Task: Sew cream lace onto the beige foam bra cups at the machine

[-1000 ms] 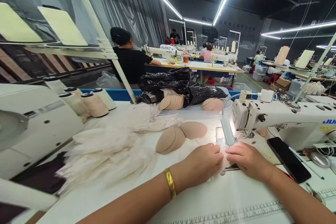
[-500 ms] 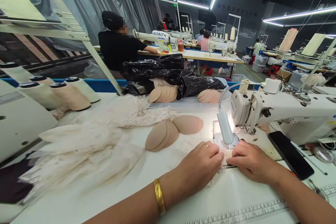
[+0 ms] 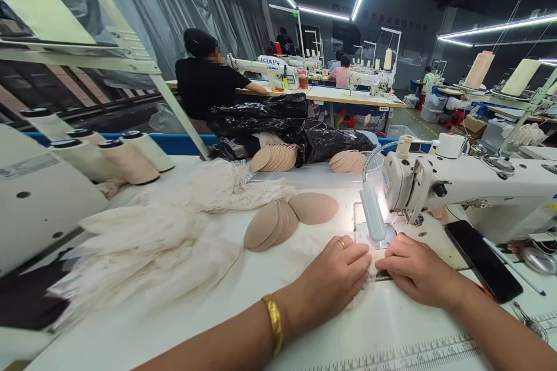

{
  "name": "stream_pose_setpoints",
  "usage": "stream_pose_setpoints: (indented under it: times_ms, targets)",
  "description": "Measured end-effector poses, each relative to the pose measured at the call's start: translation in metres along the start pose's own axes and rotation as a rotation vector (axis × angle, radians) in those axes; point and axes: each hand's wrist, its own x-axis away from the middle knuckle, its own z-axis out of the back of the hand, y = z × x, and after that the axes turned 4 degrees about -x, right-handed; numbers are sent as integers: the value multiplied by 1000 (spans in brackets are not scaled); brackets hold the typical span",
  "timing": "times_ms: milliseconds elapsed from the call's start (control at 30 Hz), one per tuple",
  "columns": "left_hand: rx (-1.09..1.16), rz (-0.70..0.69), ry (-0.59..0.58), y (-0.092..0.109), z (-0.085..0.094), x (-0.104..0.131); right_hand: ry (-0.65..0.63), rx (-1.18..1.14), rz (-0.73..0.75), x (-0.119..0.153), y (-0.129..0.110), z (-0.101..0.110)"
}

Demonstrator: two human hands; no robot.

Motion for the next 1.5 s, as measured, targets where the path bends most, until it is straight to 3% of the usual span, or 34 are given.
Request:
stream_pose_setpoints:
  times_ms: [633, 900, 1100, 1500]
  targets:
    - [20, -139, -2, -33, -15, -28, 95, 128, -127, 4, 14, -13]
    - [49, -194, -60, -40, -7, -44, 162, 161, -140, 3, 17, -14]
    - [96, -229, -128, -49, -2, -52, 115, 168, -177, 1, 15, -13]
    - [55, -100, -110, -48, 0, -57, 150, 165, -154, 3, 21, -16]
